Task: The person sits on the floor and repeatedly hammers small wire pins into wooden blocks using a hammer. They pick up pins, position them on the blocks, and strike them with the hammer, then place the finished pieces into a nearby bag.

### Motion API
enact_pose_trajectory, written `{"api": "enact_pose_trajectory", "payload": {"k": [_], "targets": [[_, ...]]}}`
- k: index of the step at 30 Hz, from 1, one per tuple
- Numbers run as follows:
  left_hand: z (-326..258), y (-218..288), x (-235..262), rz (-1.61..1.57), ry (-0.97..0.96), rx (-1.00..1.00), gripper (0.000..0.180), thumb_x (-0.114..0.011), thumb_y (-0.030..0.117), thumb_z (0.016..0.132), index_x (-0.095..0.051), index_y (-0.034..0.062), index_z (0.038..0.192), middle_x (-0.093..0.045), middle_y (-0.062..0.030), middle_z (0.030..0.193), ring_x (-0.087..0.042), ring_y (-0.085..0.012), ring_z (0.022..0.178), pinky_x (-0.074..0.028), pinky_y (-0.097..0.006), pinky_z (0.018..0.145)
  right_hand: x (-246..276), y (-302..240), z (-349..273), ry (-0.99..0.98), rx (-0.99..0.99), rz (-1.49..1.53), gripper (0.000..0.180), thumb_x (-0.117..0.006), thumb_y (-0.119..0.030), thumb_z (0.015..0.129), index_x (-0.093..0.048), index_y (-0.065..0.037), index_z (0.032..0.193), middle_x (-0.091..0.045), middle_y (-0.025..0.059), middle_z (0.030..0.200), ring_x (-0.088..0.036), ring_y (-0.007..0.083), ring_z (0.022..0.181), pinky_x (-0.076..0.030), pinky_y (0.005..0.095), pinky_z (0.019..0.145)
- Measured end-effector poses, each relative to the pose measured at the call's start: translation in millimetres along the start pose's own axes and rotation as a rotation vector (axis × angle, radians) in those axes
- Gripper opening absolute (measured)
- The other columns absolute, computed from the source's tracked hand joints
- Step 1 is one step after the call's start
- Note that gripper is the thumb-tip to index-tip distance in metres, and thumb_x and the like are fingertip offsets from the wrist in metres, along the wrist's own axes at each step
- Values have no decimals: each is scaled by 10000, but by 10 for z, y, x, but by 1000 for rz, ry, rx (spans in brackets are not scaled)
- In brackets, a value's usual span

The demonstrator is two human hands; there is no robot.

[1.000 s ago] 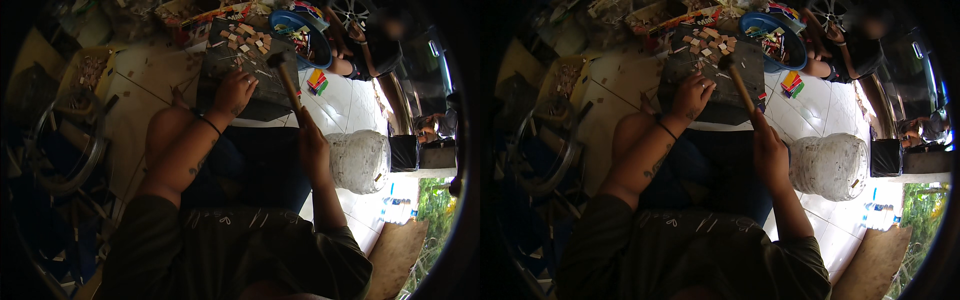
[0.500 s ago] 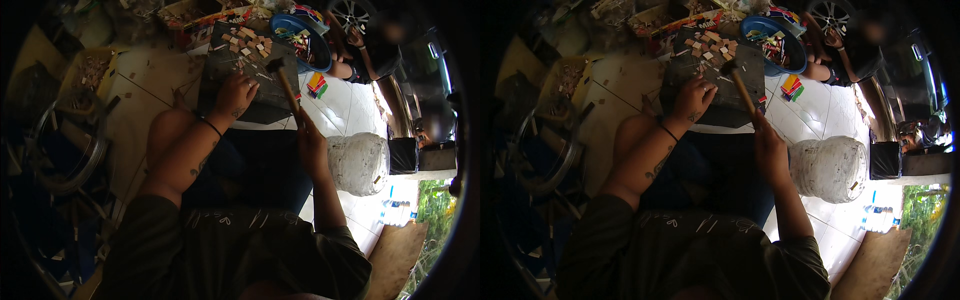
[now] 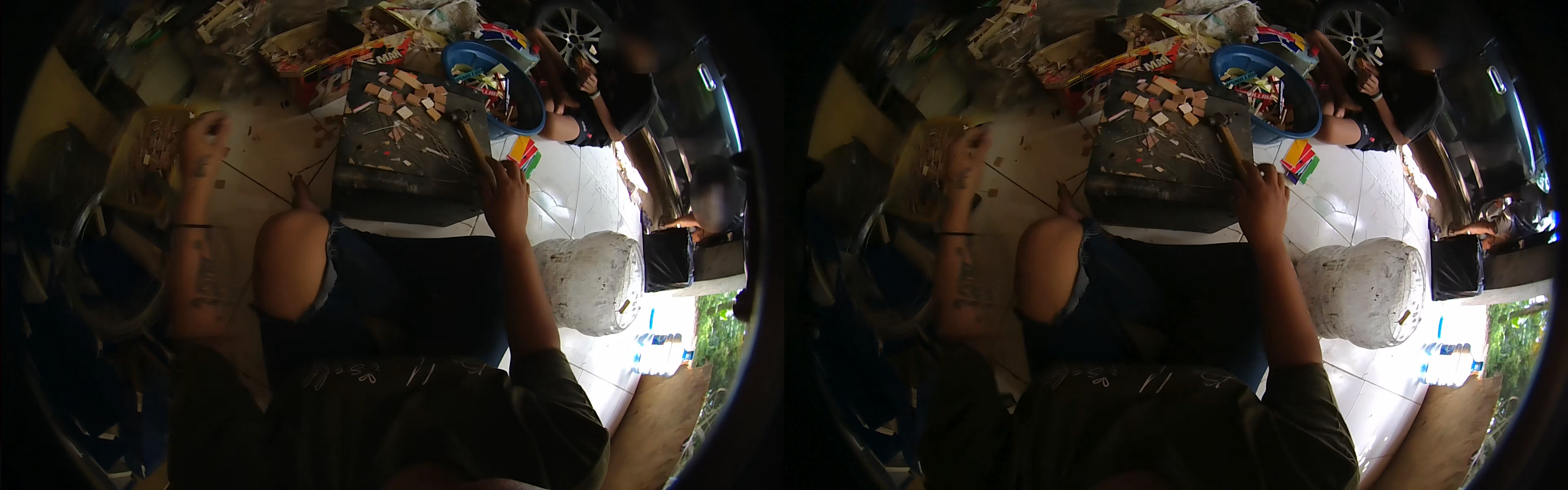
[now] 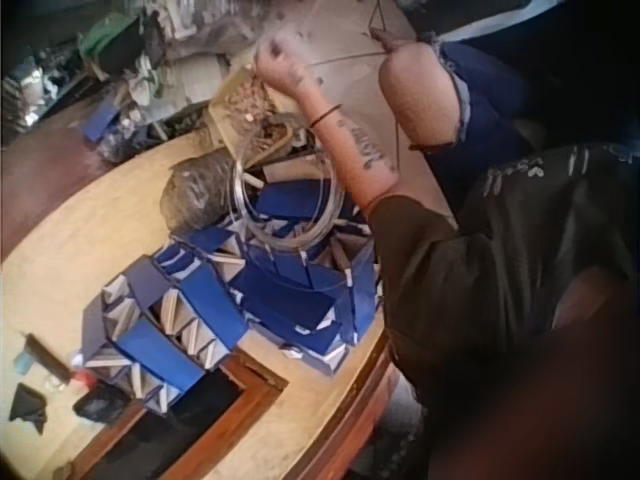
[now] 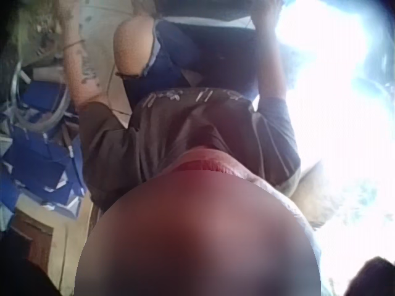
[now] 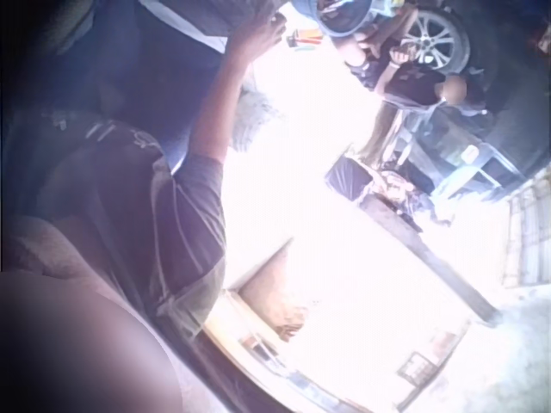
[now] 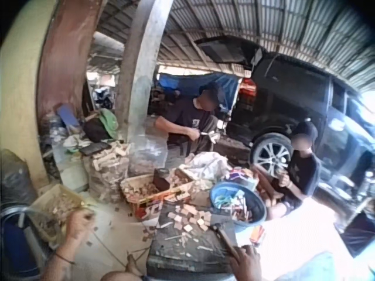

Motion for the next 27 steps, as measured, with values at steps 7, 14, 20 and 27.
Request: {"api": "enact_pose_trajectory", "payload": {"k": [7, 14, 20, 27], "targets": [[448, -1316, 1462, 867, -94, 5, 301, -589, 266, 883, -677, 43, 1064, -671, -180, 1021, -640, -345, 953, -495, -405, 832, -329, -275, 619, -212, 118, 185, 282, -711, -227, 771, -667, -83, 1010, -641, 112, 1015, -612, 322, 957, -476, 417, 839], [782, -477, 475, 599, -50, -408, 334, -692, 194, 792, -655, 24, 1077, -656, -186, 1020, -622, -371, 934, -496, -409, 858, -648, -314, 933, -517, -76, 164, 247, -705, -284, 771, -695, -92, 925, -680, 136, 942, -655, 325, 889, -511, 429, 780], [506, 1185, -1535, 15, -304, -736, 303, -665, 232, 857, -655, 29, 1081, -624, -136, 994, -607, -286, 949, -480, -403, 832, -526, -204, 874, -305, -81, 452, 213, -688, -236, 800, -682, -48, 900, -681, 158, 858, -663, 311, 799, -510, 394, 723], [463, 1793, -2494, 442, -439, -584, 323, -651, 294, 849, -674, 87, 1095, -597, -78, 1070, -522, -275, 1078, -425, -451, 919, -394, -137, 596, -77, -286, 737, 185, -677, -123, 843, -654, -17, 994, -665, 96, 788, -648, 171, 748, -496, 297, 695]]}}
Point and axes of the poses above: each hand's wrist, its own z-axis towards the middle knuckle, its own x-axis out of the back of the hand, y = z × x, the point moved 2 cm from there along z, towards the middle knuckle
